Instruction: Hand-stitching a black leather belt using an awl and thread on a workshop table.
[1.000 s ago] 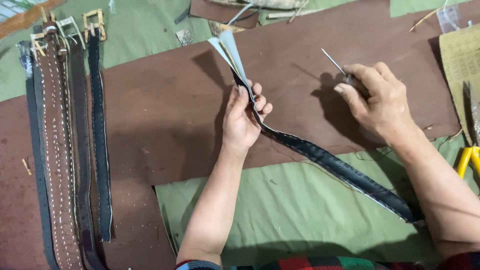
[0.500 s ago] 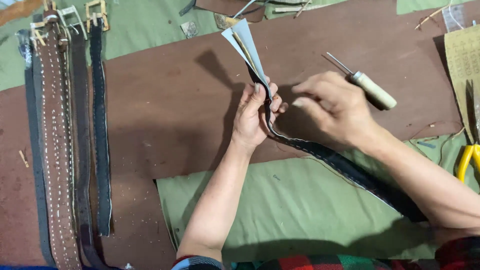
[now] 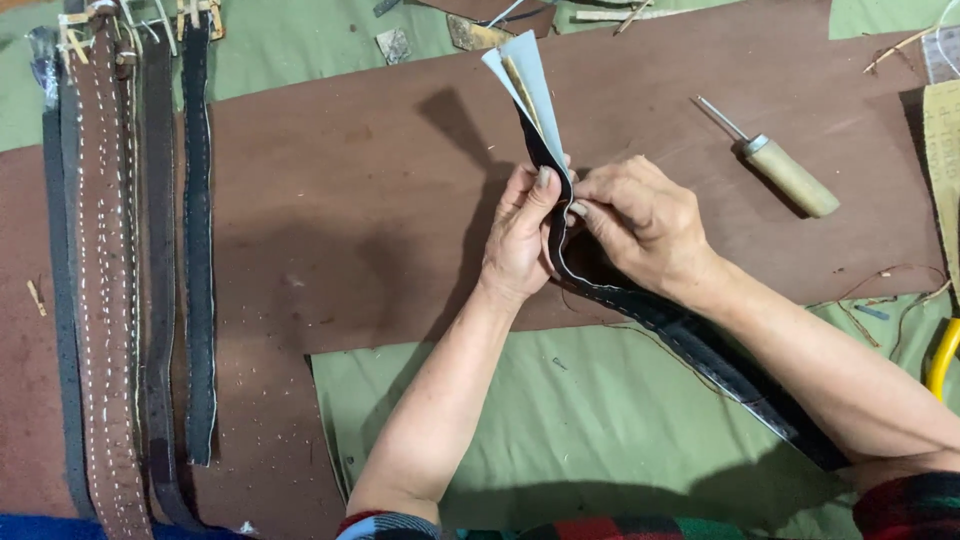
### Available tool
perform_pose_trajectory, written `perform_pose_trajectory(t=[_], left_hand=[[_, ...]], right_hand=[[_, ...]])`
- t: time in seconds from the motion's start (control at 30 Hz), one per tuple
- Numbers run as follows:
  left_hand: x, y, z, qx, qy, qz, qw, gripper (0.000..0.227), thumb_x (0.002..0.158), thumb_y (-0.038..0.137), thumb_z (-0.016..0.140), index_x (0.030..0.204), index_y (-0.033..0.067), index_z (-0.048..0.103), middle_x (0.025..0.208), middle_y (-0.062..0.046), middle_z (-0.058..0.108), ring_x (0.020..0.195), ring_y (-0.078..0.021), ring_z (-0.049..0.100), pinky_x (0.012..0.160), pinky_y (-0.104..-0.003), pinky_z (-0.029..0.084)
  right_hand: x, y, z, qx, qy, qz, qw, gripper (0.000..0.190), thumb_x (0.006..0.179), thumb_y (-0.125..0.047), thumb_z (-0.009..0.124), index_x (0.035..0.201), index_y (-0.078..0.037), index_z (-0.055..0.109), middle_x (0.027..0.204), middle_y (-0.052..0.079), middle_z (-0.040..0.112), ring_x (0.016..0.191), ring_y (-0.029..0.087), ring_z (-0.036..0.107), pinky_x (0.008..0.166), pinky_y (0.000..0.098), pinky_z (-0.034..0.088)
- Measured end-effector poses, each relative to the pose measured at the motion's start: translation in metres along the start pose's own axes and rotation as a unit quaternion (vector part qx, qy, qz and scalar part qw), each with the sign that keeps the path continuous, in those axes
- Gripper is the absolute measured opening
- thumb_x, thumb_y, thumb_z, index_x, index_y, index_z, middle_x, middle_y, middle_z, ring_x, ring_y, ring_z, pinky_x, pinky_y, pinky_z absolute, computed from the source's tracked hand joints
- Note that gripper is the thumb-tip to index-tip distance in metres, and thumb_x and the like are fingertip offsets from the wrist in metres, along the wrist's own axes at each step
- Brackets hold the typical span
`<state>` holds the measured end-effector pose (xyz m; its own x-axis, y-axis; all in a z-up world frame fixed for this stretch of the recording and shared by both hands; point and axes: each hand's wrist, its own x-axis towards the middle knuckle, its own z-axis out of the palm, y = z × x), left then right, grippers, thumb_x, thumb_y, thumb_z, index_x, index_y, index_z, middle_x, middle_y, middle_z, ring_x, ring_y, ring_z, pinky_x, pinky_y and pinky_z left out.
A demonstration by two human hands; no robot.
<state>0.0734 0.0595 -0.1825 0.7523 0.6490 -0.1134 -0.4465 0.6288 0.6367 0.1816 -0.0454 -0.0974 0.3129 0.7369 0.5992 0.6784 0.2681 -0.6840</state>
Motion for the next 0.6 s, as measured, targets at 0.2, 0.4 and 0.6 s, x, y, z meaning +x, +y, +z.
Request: perform_pose_trajectory(t=[0.2, 0.4, 0.6], left_hand=[[0.0, -0.003, 0.008, 0.009, 0.013, 0.037, 0.999, 0.023, 0.104, 0.02, 0.07, 0.121, 0.0043, 0.068, 0.097, -0.013, 0.069, 0.086, -0.0183, 0.07, 0.077, -0.029, 0.061], [0.009, -0.017, -0.008, -0.001, 0.021, 0.021, 1.0, 0.018, 0.102, 0.017, 0.07, 0.115, 0.0044, 0.071, 0.093, -0.013, 0.071, 0.085, -0.0181, 0.073, 0.077, -0.031, 0.064], [0.001, -0.009, 0.006, -0.03, 0.028, 0.015, 0.999, 0.012, 0.101, 0.016, 0.072, 0.108, 0.0061, 0.074, 0.091, -0.013, 0.073, 0.083, -0.017, 0.071, 0.077, -0.033, 0.064]], right_hand=[[-0.002, 0.011, 0.0, -0.002, 0.012, -0.023, 1.0, 0.003, 0.098, -0.001, 0.072, 0.096, -0.003, 0.074, 0.09, 0.014, 0.07, 0.083, 0.033, 0.07, 0.069, 0.0408, 0.058], [-0.001, 0.005, -0.001, -0.019, 0.039, -0.026, 0.999, 0.007, 0.097, 0.006, 0.068, 0.096, 0.002, 0.074, 0.091, 0.02, 0.071, 0.086, 0.04, 0.071, 0.073, 0.0454, 0.057], [-0.005, 0.004, -0.001, 0.049, 0.048, 0.102, 0.992, 0.011, 0.094, 0.008, 0.067, 0.097, 0.001, 0.074, 0.094, 0.015, 0.072, 0.088, 0.029, 0.073, 0.073, 0.0437, 0.056]])
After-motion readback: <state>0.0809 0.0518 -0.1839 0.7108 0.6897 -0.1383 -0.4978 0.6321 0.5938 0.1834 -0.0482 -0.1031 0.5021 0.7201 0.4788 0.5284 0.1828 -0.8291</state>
